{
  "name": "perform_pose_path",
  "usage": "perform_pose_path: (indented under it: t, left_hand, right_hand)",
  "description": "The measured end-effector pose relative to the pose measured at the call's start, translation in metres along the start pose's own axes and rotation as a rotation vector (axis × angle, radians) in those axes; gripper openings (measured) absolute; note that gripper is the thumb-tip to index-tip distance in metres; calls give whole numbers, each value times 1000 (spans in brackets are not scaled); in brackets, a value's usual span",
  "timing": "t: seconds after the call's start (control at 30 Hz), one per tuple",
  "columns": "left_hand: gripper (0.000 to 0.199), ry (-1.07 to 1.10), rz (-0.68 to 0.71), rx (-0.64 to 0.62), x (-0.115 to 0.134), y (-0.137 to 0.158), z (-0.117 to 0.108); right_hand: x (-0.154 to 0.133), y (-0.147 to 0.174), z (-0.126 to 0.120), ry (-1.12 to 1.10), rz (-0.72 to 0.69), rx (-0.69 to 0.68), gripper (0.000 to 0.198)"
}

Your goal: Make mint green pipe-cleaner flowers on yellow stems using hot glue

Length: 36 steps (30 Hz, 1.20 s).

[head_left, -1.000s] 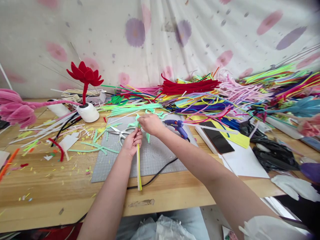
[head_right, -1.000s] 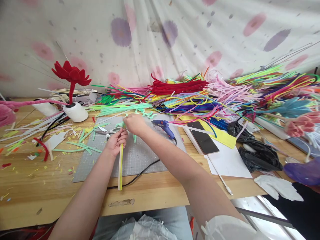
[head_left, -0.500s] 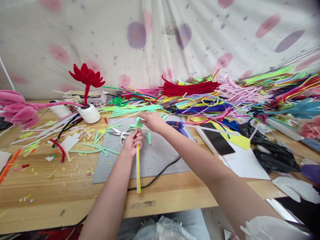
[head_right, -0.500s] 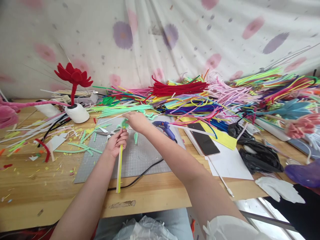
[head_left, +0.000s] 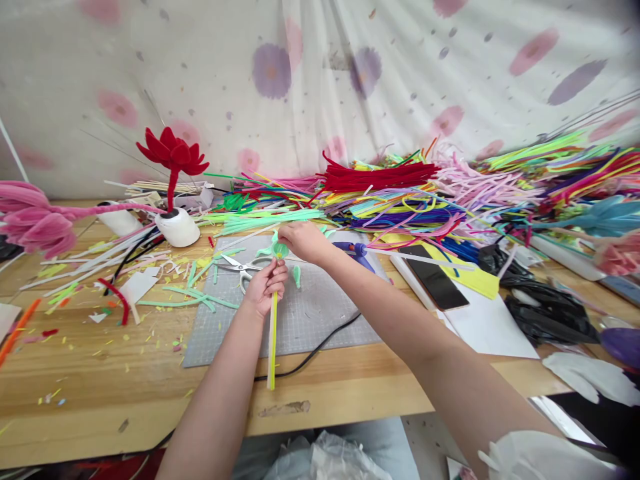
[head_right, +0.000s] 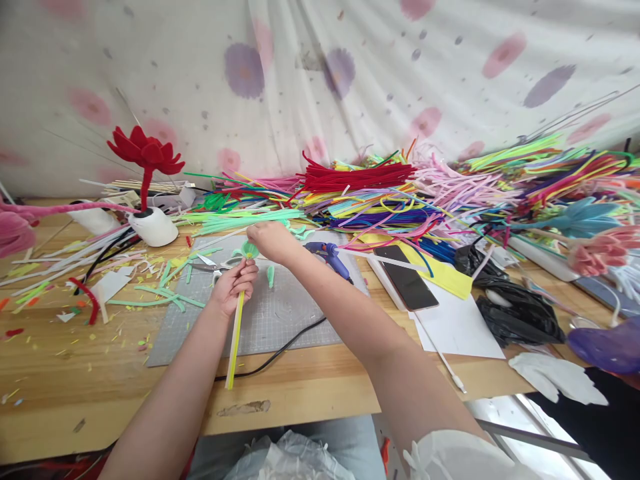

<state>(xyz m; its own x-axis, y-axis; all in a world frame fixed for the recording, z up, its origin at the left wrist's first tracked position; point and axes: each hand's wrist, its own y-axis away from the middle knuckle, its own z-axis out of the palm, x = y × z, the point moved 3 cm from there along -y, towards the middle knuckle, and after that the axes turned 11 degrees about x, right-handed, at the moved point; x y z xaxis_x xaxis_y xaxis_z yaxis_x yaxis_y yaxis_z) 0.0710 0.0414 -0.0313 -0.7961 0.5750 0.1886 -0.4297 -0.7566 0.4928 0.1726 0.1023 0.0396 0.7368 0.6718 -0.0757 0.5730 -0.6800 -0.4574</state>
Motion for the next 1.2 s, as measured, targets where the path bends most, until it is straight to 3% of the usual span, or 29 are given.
perform_pose_path:
  t: [0.33, 0.47, 0.57, 0.67, 0.83, 0.93, 1.0, 1.1, 1.2]
  left_hand:
    - [21, -12, 27, -36, 0, 1, 4]
    - [22, -103, 97, 37, 4, 2, 4]
    - [20, -250, 241, 158, 8, 1, 2]
    - [19, -373, 384, 257, 10, 0, -1]
    - [19, -480, 464, 313, 5, -3, -1]
    - [20, -529, 494, 319, 4, -4, -1]
    - [22, -536, 491, 317, 4, -4, -2]
    - [23, -525, 494, 293, 4, -4, -1]
    - [20, -555, 612, 329, 6, -2, 1]
  right_hand:
    - [4, 0, 9, -12, -25, 32, 23]
    - [6, 2, 6, -130, 92, 80, 22]
    - [10, 14, 2, -187, 230, 127, 23]
    - [11, 39, 4, -194, 321, 45, 15]
    - [3, 79, 21, -234, 489, -72, 16]
    - [-7, 86, 34, -252, 556, -71, 32]
    - [-11, 83, 42, -273, 577, -54, 30]
    - [-7, 78, 49, -491, 703, 32, 22]
    - [-2, 75, 53, -969, 879, 81, 31]
